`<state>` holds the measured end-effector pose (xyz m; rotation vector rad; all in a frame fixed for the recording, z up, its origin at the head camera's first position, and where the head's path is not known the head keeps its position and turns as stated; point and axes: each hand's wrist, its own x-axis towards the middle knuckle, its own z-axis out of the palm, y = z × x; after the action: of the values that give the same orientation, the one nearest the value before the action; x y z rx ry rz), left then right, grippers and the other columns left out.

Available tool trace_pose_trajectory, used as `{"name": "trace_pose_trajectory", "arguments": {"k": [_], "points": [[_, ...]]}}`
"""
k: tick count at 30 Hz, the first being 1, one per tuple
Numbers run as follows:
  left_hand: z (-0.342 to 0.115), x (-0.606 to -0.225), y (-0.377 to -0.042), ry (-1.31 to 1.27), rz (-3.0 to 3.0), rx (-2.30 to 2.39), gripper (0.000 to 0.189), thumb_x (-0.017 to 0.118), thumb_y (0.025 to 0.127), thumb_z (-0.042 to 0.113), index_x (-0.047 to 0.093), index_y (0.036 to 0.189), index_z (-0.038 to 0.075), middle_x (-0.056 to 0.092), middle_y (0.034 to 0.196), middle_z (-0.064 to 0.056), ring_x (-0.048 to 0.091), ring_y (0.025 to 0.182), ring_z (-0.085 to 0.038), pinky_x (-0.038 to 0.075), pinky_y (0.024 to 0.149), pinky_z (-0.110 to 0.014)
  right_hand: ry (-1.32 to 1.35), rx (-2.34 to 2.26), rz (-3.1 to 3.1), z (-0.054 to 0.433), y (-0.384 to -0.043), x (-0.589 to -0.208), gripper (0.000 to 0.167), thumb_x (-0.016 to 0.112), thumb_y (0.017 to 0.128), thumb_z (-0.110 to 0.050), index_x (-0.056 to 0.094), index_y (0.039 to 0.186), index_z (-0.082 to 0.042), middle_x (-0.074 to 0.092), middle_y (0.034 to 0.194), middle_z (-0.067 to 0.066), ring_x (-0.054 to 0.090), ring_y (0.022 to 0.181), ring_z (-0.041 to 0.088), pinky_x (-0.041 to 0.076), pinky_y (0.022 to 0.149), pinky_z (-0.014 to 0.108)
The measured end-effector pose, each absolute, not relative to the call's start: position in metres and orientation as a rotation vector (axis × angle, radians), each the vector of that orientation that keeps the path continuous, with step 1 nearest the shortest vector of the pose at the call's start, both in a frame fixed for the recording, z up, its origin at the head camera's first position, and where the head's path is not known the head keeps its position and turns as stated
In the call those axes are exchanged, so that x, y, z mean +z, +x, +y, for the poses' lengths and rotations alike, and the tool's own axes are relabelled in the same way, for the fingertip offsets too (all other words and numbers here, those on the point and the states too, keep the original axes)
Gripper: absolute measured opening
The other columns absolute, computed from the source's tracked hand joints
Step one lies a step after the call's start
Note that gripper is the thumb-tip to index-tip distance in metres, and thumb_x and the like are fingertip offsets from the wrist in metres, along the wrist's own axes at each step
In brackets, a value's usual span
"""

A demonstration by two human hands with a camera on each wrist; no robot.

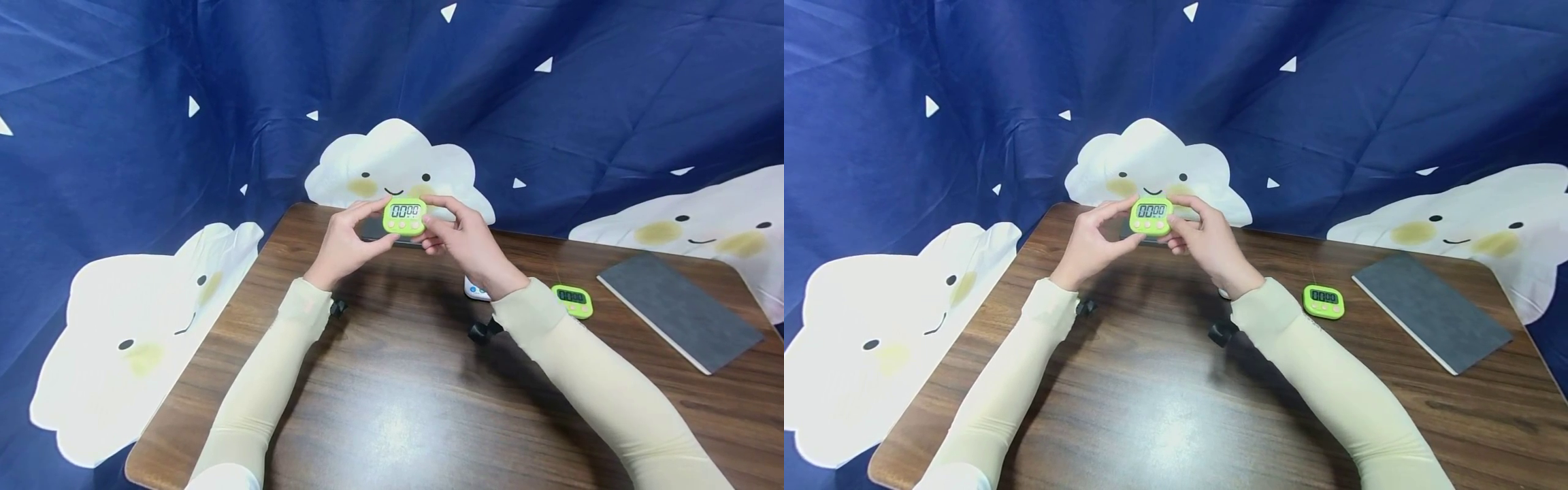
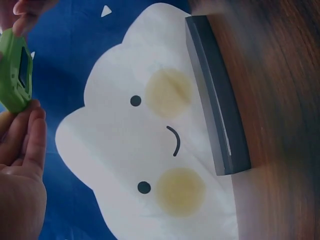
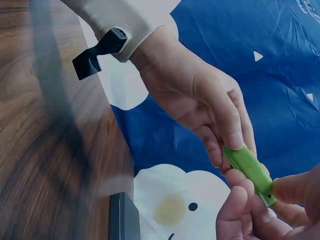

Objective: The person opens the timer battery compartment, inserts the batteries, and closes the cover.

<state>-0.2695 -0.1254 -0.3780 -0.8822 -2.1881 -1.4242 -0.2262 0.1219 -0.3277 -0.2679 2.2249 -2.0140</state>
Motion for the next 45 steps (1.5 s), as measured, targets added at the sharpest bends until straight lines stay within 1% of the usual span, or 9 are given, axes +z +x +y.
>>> {"name": "trace_pose_trajectory", "arguments": {"k": [6, 9, 13, 15, 20, 27, 34, 37, 45], "points": [[-0.126, -0.376, -0.268, -0.862, -2.184, -1.421, 0.060, 0.096, 0.088, 0.016, 0.077, 0.145, 0.015, 0.082, 0.135, -0.007, 0.074, 0.120, -0.023, 0.057, 0.111, -0.039, -0.424, -1.776, 2.516, 0.130, -0.232, -0.327, 0.050, 0.072, 0.111, -0.021, 0.062, 0.159, -0.011, 0.078, 0.120, 0.015, 0.071, 0.095, 0.012, 0.059, 0.076, 0.020], [-0.126, -0.375, -0.267, -0.865, -2.188, -1.418, 0.060, 0.096, 0.088, 0.016, 0.077, 0.145, 0.016, 0.082, 0.135, -0.006, 0.074, 0.120, -0.022, 0.055, 0.109, -0.033, -0.532, -1.645, 2.654, 0.134, -0.235, -0.325, 0.052, 0.080, 0.106, -0.023, 0.067, 0.154, -0.009, 0.077, 0.124, 0.014, 0.070, 0.105, 0.018, 0.058, 0.082, 0.019], [-0.127, -0.374, -0.267, -0.870, -2.206, -1.420, 0.060, 0.096, 0.088, 0.016, 0.077, 0.145, 0.016, 0.083, 0.132, -0.007, 0.074, 0.121, -0.023, 0.056, 0.110, -0.034, -0.651, -1.516, 2.788, 0.135, -0.235, -0.323, 0.056, 0.089, 0.098, -0.020, 0.071, 0.150, -0.007, 0.076, 0.128, 0.013, 0.071, 0.115, 0.024, 0.064, 0.103, 0.031], [-0.127, -0.375, -0.267, -0.860, -2.225, -1.429, 0.059, 0.096, 0.089, 0.018, 0.077, 0.145, 0.016, 0.083, 0.130, -0.007, 0.074, 0.122, -0.024, 0.056, 0.112, -0.037, -0.695, -1.430, 2.864, 0.135, -0.234, -0.322, 0.059, 0.092, 0.095, -0.020, 0.072, 0.149, -0.007, 0.075, 0.130, 0.011, 0.069, 0.116, 0.026, 0.064, 0.106, 0.042], [-0.129, -0.377, -0.268, -0.845, -2.259, -1.434, 0.058, 0.096, 0.088, 0.018, 0.078, 0.143, 0.014, 0.083, 0.127, -0.009, 0.075, 0.121, -0.029, 0.056, 0.114, -0.043, -0.755, -1.239, 3.010, 0.130, -0.232, -0.327, 0.065, 0.095, 0.092, -0.025, 0.071, 0.150, -0.007, 0.074, 0.130, 0.011, 0.067, 0.114, 0.030, 0.059, 0.103, 0.049], [-0.128, -0.383, -0.275, -0.879, -2.311, -1.369, 0.056, 0.098, 0.086, 0.020, 0.080, 0.138, 0.013, 0.083, 0.132, -0.007, 0.075, 0.124, -0.024, 0.059, 0.109, -0.038, -0.703, -1.238, 2.999, 0.132, -0.239, -0.341, 0.063, 0.096, 0.089, -0.027, 0.074, 0.145, -0.009, 0.076, 0.131, 0.010, 0.069, 0.117, 0.031, 0.059, 0.104, 0.050], [-0.126, -0.409, -0.292, -0.969, -2.686, -1.176, 0.060, 0.096, 0.090, 0.034, 0.077, 0.142, 0.010, 0.083, 0.128, -0.007, 0.076, 0.121, -0.026, 0.061, 0.110, -0.050, -0.583, -1.122, 2.841, 0.140, -0.257, -0.383, 0.057, 0.094, 0.089, -0.028, 0.075, 0.138, -0.003, 0.081, 0.121, 0.012, 0.074, 0.109, 0.029, 0.060, 0.096, 0.042], [-0.124, -0.419, -0.299, -1.007, -2.847, -1.072, 0.059, 0.094, 0.092, 0.038, 0.078, 0.142, 0.011, 0.083, 0.127, -0.006, 0.076, 0.122, -0.023, 0.062, 0.110, -0.048, -0.527, -1.103, 2.762, 0.141, -0.261, -0.400, 0.059, 0.094, 0.089, -0.025, 0.073, 0.139, 0.000, 0.082, 0.118, 0.012, 0.076, 0.105, 0.025, 0.062, 0.092, 0.038], [-0.119, -0.431, -0.307, -1.077, -3.024, -0.866, 0.053, 0.094, 0.090, 0.036, 0.081, 0.134, 0.010, 0.084, 0.123, -0.006, 0.077, 0.116, -0.022, 0.063, 0.107, -0.045, -0.477, -0.890, 2.795, 0.131, -0.265, -0.424, 0.056, 0.094, 0.087, -0.029, 0.076, 0.132, -0.001, 0.079, 0.105, 0.010, 0.067, 0.088, 0.022, 0.054, 0.080, 0.032]]}}
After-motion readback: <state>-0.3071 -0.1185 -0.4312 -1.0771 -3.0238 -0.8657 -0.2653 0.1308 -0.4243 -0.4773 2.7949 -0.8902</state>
